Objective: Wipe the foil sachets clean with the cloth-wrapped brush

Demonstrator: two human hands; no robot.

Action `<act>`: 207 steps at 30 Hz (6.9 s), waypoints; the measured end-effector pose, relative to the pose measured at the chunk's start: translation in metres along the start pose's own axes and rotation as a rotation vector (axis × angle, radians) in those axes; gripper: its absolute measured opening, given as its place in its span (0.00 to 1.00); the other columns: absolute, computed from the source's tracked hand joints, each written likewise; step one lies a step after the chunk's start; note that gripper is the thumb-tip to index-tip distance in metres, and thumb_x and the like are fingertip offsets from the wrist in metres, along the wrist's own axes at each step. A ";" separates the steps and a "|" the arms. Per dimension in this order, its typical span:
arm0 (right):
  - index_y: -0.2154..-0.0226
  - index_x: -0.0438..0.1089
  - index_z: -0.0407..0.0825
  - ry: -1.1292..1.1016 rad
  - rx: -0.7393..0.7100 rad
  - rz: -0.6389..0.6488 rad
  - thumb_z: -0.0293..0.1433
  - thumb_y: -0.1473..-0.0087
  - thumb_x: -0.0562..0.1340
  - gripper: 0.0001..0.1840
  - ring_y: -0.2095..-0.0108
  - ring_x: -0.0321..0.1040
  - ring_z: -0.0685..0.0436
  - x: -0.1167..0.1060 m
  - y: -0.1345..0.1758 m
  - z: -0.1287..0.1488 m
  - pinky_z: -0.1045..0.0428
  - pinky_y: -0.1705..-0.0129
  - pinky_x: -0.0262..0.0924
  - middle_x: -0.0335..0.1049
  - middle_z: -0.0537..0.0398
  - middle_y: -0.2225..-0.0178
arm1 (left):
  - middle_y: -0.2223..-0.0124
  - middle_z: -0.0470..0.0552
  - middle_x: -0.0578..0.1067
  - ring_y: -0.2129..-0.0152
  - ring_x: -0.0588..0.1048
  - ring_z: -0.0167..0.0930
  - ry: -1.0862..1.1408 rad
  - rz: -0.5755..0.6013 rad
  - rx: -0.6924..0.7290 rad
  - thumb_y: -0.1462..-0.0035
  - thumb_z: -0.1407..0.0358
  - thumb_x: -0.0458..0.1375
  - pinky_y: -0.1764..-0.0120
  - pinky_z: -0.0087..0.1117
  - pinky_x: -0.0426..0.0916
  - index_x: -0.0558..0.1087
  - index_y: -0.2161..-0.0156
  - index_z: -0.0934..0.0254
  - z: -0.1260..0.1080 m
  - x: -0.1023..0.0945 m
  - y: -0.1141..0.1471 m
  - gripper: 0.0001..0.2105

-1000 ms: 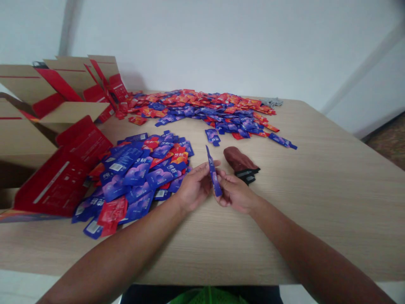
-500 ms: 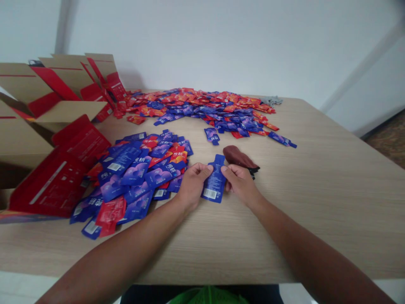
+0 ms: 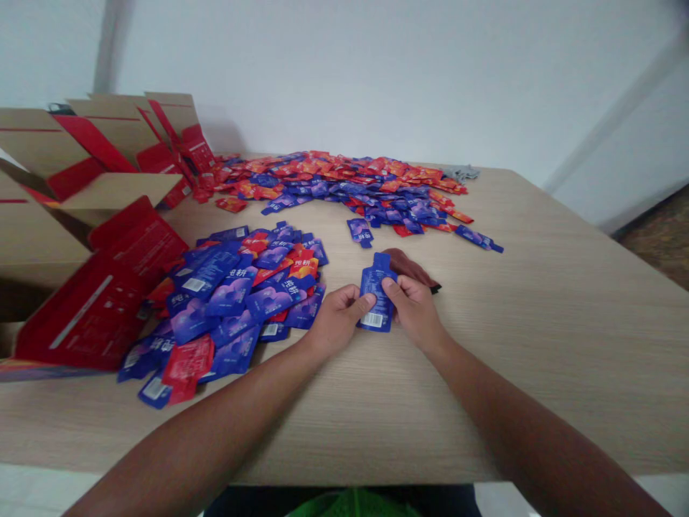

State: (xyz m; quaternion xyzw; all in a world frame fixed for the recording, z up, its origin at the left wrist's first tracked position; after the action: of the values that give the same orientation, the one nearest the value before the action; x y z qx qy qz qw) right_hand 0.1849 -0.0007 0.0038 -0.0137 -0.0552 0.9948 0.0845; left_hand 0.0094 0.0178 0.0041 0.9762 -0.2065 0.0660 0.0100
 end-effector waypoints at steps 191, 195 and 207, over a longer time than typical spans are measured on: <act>0.46 0.73 0.53 0.888 -0.519 0.246 0.26 0.41 0.64 0.21 0.43 0.71 0.32 -0.028 -0.032 -0.013 0.34 0.39 0.67 0.74 0.45 0.44 | 0.51 0.58 0.77 0.53 0.74 0.42 -1.243 0.272 0.426 0.35 0.55 0.64 0.48 0.44 0.71 0.77 0.55 0.63 -0.018 0.016 0.027 0.12; 0.44 0.73 0.52 0.914 -0.531 0.155 0.28 0.39 0.63 0.20 0.42 0.70 0.30 -0.031 -0.029 -0.010 0.32 0.38 0.67 0.73 0.42 0.42 | 0.51 0.58 0.77 0.52 0.74 0.42 -1.244 0.275 0.428 0.35 0.56 0.64 0.47 0.44 0.71 0.77 0.56 0.63 -0.019 0.016 0.026 0.12; 0.43 0.74 0.53 0.795 -0.582 0.391 0.25 0.42 0.63 0.24 0.41 0.72 0.34 -0.017 -0.019 -0.003 0.36 0.37 0.67 0.75 0.45 0.41 | 0.49 0.57 0.76 0.50 0.74 0.42 -1.167 0.259 0.424 0.37 0.57 0.65 0.45 0.45 0.71 0.77 0.51 0.61 -0.015 0.015 0.026 0.14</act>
State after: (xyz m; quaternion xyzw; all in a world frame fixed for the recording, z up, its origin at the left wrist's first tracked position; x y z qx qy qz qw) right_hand 0.2053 0.0150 0.0037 -0.4229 -0.2893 0.8535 -0.0953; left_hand 0.0103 -0.0110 0.0212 0.7993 -0.2770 -0.4369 -0.3059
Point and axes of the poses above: each hand's wrist, its own y-axis away from the middle knuckle, its own x-axis out of the palm, z = x × y, the point moved 2 cm from there along -y, towards the middle knuckle
